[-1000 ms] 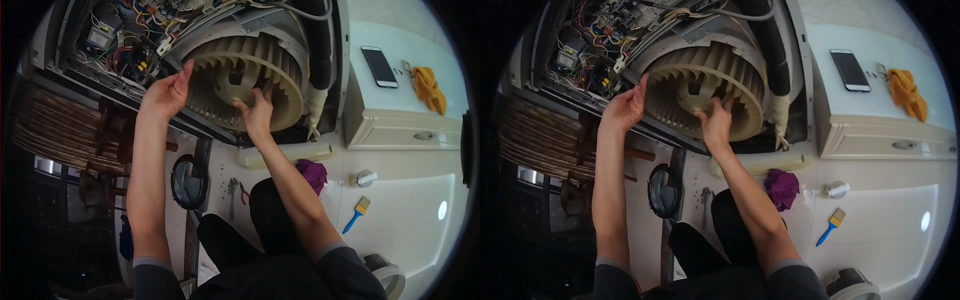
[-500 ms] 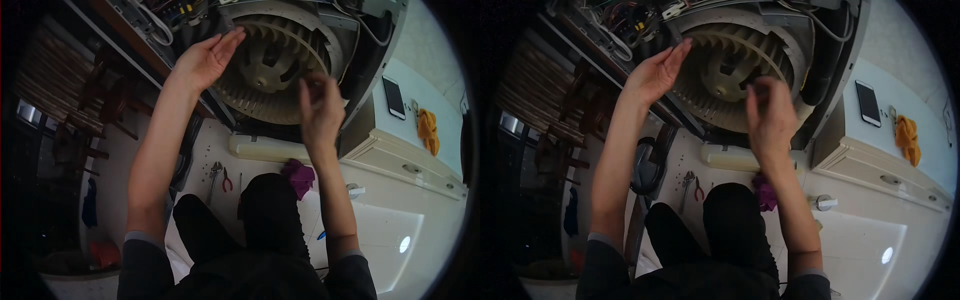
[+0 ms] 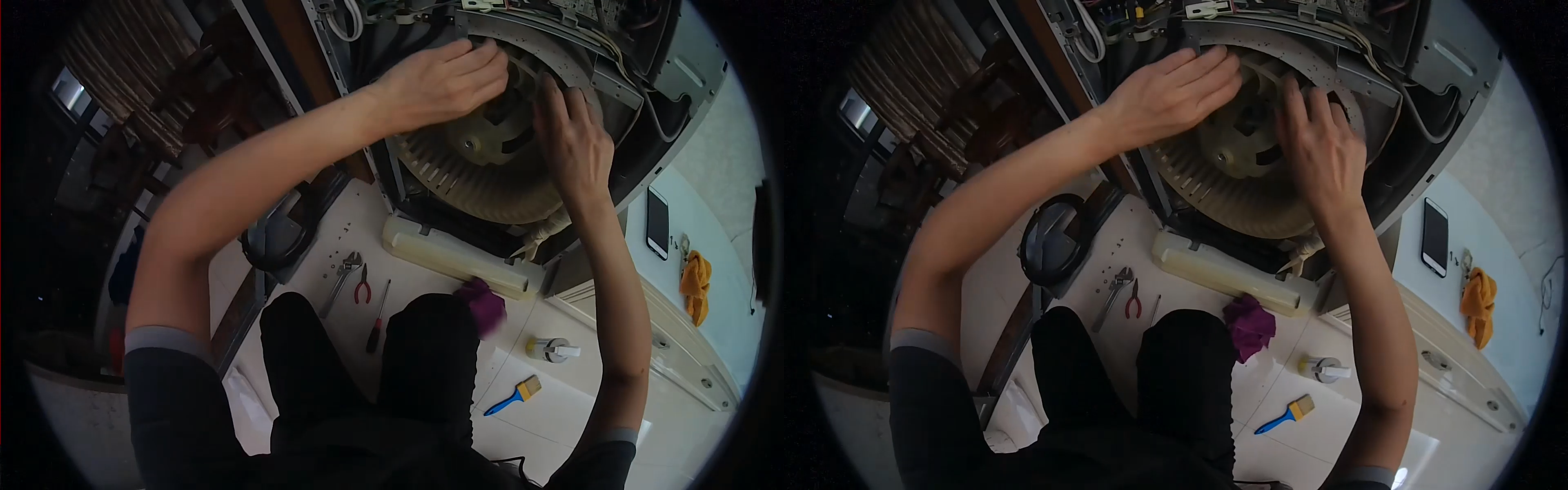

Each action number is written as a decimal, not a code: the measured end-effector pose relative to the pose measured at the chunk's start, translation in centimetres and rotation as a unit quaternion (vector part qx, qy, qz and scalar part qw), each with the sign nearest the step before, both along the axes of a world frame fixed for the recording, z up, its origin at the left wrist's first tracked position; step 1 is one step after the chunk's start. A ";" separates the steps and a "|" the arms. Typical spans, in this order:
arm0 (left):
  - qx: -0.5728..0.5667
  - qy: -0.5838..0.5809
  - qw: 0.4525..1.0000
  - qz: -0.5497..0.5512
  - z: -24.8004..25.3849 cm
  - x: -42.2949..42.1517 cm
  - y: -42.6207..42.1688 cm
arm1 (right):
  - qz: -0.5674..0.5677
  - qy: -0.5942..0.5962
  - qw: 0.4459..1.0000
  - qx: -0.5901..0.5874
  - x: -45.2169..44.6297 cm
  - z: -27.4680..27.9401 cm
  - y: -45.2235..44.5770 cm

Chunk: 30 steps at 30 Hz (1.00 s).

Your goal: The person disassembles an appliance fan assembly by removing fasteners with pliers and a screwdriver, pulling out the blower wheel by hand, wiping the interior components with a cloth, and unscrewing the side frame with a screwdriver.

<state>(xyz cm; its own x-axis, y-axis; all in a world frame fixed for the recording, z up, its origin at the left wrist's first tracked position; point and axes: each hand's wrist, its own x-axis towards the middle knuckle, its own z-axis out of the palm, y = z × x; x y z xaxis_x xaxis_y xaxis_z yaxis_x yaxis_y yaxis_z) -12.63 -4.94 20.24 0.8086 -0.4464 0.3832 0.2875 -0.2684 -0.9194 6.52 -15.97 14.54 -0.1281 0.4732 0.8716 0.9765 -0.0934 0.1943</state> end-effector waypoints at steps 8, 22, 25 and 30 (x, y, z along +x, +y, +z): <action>0.055 0.143 0.983 0.104 3.7 0.6 0.3 | 0.128 0.104 0.986 0.022 3.6 -3.2 1.0; -0.090 0.242 0.958 0.123 5.8 0.6 1.1 | 0.090 0.235 0.959 0.127 5.1 -5.9 5.0; -0.076 0.240 0.959 0.129 5.8 0.7 1.0 | 0.102 0.226 0.959 0.140 5.6 -6.6 4.8; -0.096 0.227 0.960 0.130 5.7 0.7 1.3 | 0.112 0.204 0.959 0.163 4.8 -5.9 3.9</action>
<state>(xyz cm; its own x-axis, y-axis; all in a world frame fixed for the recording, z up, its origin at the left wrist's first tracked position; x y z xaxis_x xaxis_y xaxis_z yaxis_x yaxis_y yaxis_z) -11.96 -3.61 25.94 0.9864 -0.1629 0.0196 -0.0513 -0.4196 -0.9063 11.29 -12.04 8.62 0.1890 0.1672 0.9676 0.9676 0.1361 -0.2125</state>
